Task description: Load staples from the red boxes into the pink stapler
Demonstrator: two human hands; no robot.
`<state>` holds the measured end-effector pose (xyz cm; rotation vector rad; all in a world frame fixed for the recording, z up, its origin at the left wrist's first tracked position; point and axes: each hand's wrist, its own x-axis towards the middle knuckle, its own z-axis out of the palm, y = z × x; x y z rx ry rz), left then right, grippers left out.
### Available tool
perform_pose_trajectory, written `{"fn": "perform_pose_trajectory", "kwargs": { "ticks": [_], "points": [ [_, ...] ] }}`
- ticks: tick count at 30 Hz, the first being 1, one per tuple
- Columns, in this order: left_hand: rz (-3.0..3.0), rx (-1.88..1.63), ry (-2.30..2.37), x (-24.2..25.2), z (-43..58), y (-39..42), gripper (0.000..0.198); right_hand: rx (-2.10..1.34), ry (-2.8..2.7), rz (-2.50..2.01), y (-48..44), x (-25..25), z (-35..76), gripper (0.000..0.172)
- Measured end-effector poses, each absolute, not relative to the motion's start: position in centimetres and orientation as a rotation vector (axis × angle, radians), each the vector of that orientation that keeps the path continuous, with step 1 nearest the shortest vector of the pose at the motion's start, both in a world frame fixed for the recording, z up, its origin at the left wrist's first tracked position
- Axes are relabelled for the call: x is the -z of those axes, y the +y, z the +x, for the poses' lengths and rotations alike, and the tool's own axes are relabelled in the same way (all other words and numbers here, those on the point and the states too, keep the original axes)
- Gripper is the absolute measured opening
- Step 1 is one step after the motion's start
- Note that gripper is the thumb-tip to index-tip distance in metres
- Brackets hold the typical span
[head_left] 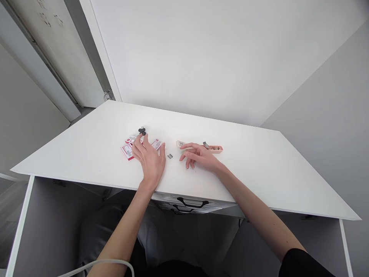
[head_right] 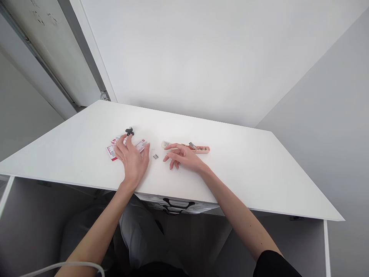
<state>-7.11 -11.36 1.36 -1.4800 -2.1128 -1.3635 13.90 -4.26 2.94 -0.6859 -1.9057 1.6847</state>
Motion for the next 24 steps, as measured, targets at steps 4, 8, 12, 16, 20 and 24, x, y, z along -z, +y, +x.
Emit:
{"fn": "perform_pose_trajectory", "kwargs": {
  "ticks": [4,8,12,16,20,24],
  "points": [
    [-1.714,1.209,-2.025,-1.4,-6.7,-11.6,0.042,-1.626,-1.939,-0.701,-4.4,-2.9,13.8,0.04],
    [-1.991,1.034,-1.984,-1.2,-6.5,-11.7,0.036,-1.403,-2.013,-0.749,-4.6,-2.5,13.5,0.027],
    [-1.991,0.991,-2.047,-0.6,-6.6,-11.4,0.043,-1.091,-2.13,-0.709,-5.0,-2.4,13.1,0.016],
    [-1.963,1.018,-2.112,-0.1,-6.7,-11.1,0.047,-1.001,-2.215,-0.582,-5.4,-2.4,12.7,0.018],
    [-1.947,1.022,-2.16,0.1,-6.9,-10.9,0.054,-0.908,-2.298,-0.527,-5.6,-2.0,12.5,0.027],
    [-1.933,1.045,-2.165,0.0,-7.1,-11.0,0.06,-0.798,-2.396,-0.448,-5.6,-1.8,12.5,0.038]
  ]
}}
